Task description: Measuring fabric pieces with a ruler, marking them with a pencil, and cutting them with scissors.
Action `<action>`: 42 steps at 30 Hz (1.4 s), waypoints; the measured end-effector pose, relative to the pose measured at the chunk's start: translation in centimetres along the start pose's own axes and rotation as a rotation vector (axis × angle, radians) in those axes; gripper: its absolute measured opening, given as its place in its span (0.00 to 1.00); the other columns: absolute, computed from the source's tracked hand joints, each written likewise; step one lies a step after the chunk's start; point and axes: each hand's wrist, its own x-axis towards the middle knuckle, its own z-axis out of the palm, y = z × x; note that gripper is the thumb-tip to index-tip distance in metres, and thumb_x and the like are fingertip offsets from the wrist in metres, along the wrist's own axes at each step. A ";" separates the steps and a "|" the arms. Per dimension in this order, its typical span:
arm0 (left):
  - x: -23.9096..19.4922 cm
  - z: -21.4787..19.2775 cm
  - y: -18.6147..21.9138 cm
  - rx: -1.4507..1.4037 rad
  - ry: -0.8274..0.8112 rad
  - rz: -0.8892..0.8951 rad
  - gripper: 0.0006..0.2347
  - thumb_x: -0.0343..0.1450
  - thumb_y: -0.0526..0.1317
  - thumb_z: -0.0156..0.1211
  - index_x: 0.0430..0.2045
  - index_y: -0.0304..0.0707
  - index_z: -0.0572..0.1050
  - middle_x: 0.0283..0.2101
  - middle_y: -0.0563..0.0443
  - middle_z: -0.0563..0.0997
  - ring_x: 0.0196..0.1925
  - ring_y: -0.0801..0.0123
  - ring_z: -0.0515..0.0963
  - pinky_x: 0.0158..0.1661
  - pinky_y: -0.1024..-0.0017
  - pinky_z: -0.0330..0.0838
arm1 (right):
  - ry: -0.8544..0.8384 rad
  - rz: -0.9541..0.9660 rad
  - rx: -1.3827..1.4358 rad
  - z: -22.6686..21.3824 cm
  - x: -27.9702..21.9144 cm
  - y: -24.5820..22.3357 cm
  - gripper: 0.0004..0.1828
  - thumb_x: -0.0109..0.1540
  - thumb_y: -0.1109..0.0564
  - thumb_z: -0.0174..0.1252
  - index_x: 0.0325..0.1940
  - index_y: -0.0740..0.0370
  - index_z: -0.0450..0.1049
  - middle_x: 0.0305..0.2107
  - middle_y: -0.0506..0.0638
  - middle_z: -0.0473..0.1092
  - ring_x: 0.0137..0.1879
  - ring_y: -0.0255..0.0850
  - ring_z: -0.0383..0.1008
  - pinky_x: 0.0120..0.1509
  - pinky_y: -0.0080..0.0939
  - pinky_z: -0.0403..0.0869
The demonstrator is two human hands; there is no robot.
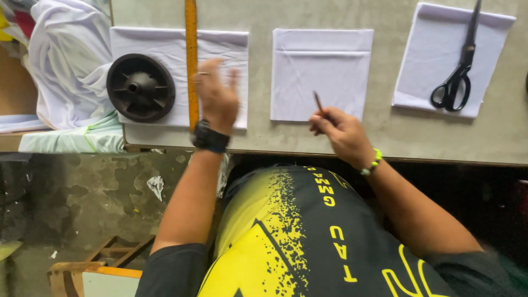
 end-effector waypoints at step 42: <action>-4.1 -0.5 0.1 -0.078 -0.339 0.793 0.19 0.71 0.46 0.63 0.57 0.46 0.76 0.42 0.49 0.72 0.42 0.56 0.75 0.45 0.61 0.67 | 0.231 0.165 -0.420 -1.9 -2.2 6.8 0.09 0.67 0.55 0.57 0.48 0.47 0.81 0.23 0.49 0.68 0.32 0.40 0.69 0.44 0.41 0.70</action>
